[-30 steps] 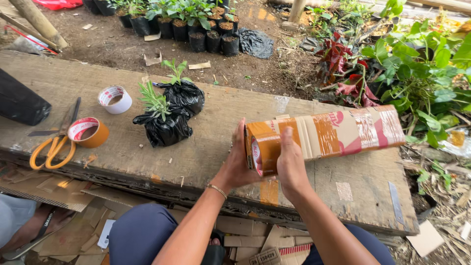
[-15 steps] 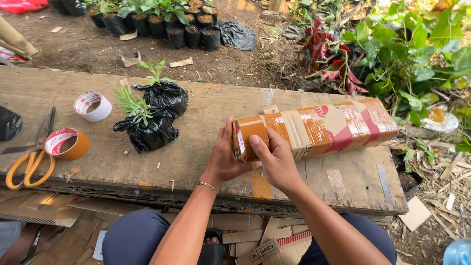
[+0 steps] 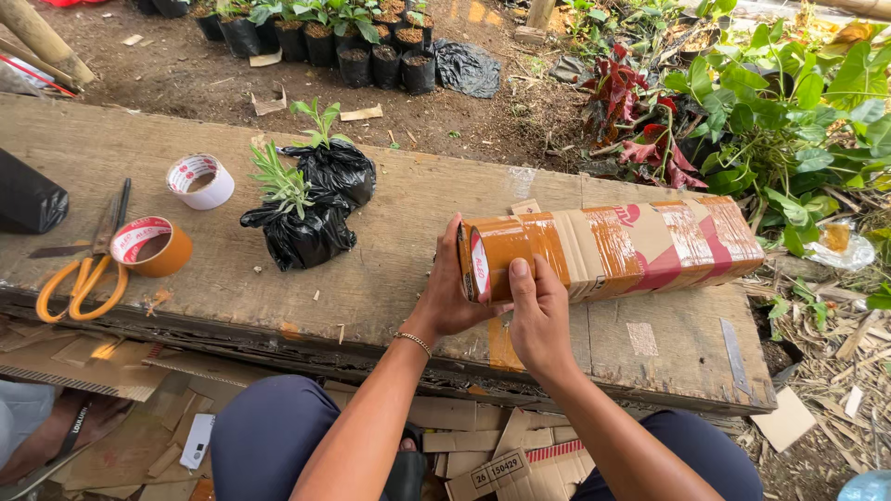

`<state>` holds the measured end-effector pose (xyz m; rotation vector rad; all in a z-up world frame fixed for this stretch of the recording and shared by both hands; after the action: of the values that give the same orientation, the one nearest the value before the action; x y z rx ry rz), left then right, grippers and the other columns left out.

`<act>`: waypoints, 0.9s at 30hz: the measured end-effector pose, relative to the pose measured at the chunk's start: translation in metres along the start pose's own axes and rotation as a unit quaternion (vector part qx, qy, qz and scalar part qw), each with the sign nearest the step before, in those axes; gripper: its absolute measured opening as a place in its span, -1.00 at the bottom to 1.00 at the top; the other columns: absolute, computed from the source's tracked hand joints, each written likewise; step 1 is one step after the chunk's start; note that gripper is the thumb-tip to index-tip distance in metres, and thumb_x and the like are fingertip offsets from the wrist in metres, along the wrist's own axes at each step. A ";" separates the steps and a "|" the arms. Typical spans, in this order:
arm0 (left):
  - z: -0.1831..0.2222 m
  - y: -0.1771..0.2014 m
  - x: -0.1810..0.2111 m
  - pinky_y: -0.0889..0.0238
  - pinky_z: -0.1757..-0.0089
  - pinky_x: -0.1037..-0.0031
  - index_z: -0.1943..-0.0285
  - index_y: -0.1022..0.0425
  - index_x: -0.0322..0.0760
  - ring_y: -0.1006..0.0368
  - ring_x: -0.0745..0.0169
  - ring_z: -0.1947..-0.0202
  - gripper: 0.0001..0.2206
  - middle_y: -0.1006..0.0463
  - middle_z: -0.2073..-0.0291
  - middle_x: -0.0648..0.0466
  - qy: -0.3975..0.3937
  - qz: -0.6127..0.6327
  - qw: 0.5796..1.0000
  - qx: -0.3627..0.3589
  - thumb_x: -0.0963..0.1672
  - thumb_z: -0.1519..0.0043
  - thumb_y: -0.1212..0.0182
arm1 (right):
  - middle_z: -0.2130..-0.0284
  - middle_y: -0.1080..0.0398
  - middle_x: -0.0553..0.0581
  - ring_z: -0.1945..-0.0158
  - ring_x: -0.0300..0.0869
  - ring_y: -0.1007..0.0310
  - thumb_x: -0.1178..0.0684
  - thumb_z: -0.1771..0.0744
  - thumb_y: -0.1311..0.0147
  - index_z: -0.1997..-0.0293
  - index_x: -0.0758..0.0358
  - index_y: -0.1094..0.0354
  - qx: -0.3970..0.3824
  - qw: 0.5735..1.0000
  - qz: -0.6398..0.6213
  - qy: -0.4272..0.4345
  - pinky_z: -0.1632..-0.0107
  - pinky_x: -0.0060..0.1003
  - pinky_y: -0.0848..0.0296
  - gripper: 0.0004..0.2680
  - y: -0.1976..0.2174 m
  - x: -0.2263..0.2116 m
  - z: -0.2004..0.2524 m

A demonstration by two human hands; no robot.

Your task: The person tapes a cardboard box with brown packing tape, wraps multiple strips around the box, and uses a knife to cut the tape. The person then places a small cardboard tag on the box and presses it down.

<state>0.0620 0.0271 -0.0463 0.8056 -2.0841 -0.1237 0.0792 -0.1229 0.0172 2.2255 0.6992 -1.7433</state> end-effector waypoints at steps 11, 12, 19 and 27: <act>-0.004 0.002 0.003 -0.04 -0.34 0.02 -0.59 0.33 -0.44 -0.13 -0.41 -0.39 0.24 -0.18 -0.36 -0.35 -0.014 -0.048 0.999 0.008 -0.02 0.12 -0.67 | 0.63 -0.40 0.06 0.61 -0.30 -0.34 -0.06 -0.43 0.12 0.28 0.37 -0.38 0.088 0.977 0.085 -0.175 0.51 -0.35 -0.34 -0.72 -0.001 -0.028 0.038; -0.005 0.000 0.004 -0.07 -0.34 0.04 -0.60 0.32 -0.43 -0.15 -0.38 -0.38 0.24 -0.21 -0.34 -0.32 0.000 -0.037 0.999 0.000 -0.01 0.12 -0.66 | 0.62 -0.40 0.05 0.60 -0.31 -0.35 -0.07 -0.43 0.12 0.28 0.36 -0.39 0.091 0.976 0.079 -0.181 0.51 -0.36 -0.35 -0.72 0.001 -0.028 0.042; -0.003 0.007 0.012 -0.13 -0.30 0.06 -0.59 0.31 -0.43 -0.19 -0.34 -0.35 0.26 -0.21 -0.32 -0.30 0.037 -0.030 0.999 -0.020 -0.02 0.18 -0.66 | 0.62 -0.42 0.06 0.60 -0.32 -0.37 -0.10 -0.41 0.10 0.27 0.32 -0.44 0.106 0.955 0.158 -0.226 0.50 -0.36 -0.35 -0.72 0.005 -0.012 0.072; -0.005 0.005 0.007 -0.23 -0.22 0.10 -0.58 0.31 -0.44 -0.26 -0.29 -0.29 0.24 -0.26 -0.27 -0.27 0.088 -0.045 0.995 -0.034 -0.01 0.17 -0.64 | 0.61 -0.42 0.05 0.58 -0.30 -0.44 -0.14 -0.41 0.11 0.29 0.33 -0.43 0.109 0.941 0.186 -0.259 0.49 -0.33 -0.41 -0.69 0.009 0.015 0.092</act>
<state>0.0607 0.0276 -0.0365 0.8384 -1.8705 -0.1652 0.0080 -0.1694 -0.0224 1.7286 -0.0313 -2.1304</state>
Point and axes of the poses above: each hand's wrist, its own z-axis away from the middle knuckle, its own y-axis out of the back of the hand, x = y × z, the point moved 3 cm from there along -z, towards the middle knuckle
